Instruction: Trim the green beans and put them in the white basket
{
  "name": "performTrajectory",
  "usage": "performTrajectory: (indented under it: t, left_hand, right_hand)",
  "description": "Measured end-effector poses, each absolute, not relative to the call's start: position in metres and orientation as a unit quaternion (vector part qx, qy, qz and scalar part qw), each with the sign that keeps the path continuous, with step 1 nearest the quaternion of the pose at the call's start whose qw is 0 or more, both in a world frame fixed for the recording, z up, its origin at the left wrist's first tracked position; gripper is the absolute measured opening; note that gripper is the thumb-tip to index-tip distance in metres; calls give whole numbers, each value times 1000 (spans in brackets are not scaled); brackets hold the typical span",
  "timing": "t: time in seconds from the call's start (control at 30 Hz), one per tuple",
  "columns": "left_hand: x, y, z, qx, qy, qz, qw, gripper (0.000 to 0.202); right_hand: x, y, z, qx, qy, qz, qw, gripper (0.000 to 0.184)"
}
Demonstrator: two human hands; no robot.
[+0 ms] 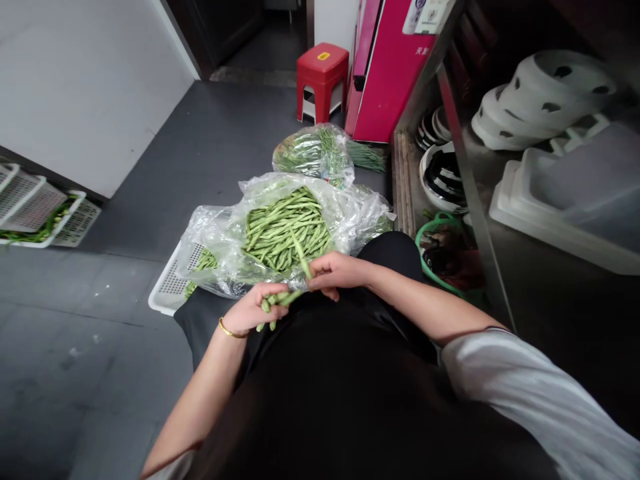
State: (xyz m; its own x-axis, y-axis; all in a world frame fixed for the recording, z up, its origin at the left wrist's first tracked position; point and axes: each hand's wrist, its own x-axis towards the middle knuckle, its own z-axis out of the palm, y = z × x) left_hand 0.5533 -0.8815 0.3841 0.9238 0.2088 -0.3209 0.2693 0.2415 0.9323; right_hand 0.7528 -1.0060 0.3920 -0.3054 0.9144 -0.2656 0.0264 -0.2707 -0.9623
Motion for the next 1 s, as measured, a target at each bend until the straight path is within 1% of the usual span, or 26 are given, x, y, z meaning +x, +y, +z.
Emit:
performTrajectory:
  t: [0.03,0.1,0.17,0.23,0.33,0.47,0.53,0.6,0.63,0.67,0.73,0.8,0.87,0.9,0.93,0.97,1.0]
  left_hand:
    - [554,-881,382,570,231,48,787,17]
    - [559,-884,378,490,292,167,804,18]
    - [567,-890,378,472,330,218,788,19]
    - [575,-897,380,503,355,212,759,23]
    - [578,-902,381,533,372,186,736,26]
    - [570,-898,380,535,339,123,763,25]
    - [565,-895,381,532,308,79,785,27]
    - [561,-894,382,521,279,57,805,27]
    - [560,-894,383,520,266,55,810,27]
    - [559,-895,383,522,256,58,812,27]
    - [559,-897,384,536,235,74,807,27]
    - [563,-902,382,559,226,95,792,31]
    - [568,-907,378,558,251,120,782,33]
    - [571,-910,375,544,274,125,783,32]
    - [573,-911,372,518,294,125,793,30]
    - [574,-912,369,482,307,122,812,26]
    - [575,-912,367,441,307,117,835,21]
  right_hand:
    - [750,-1006,388,-501,-468,628,368,22]
    - [739,-1004,379,-543,-464,594,371,25]
    - [724,-1002,372,-586,-504,531,348,26]
    - [710,-1001,370,-614,-569,441,324,25]
    - [704,-1002,380,-605,-682,318,259,27]
    - [726,-1004,404,-668,-709,113,199,37]
    - [740,-1002,409,-658,-730,57,174,35]
    - [749,-1000,408,-591,-786,86,162,31]
    - [750,-999,405,-556,-803,120,178,30]
    - [748,-999,402,-529,-806,161,213,30]
    - [739,-998,395,-515,-751,261,320,31]
    - [727,-995,390,-539,-626,358,435,34]
    - [720,-987,384,-574,-490,406,516,36]
    - [720,-980,382,-592,-447,406,534,37]
    - [724,-972,380,-615,-435,392,529,38]
    - [729,-962,378,-642,-454,370,495,38]
    - [736,-952,376,-675,-496,338,429,35]
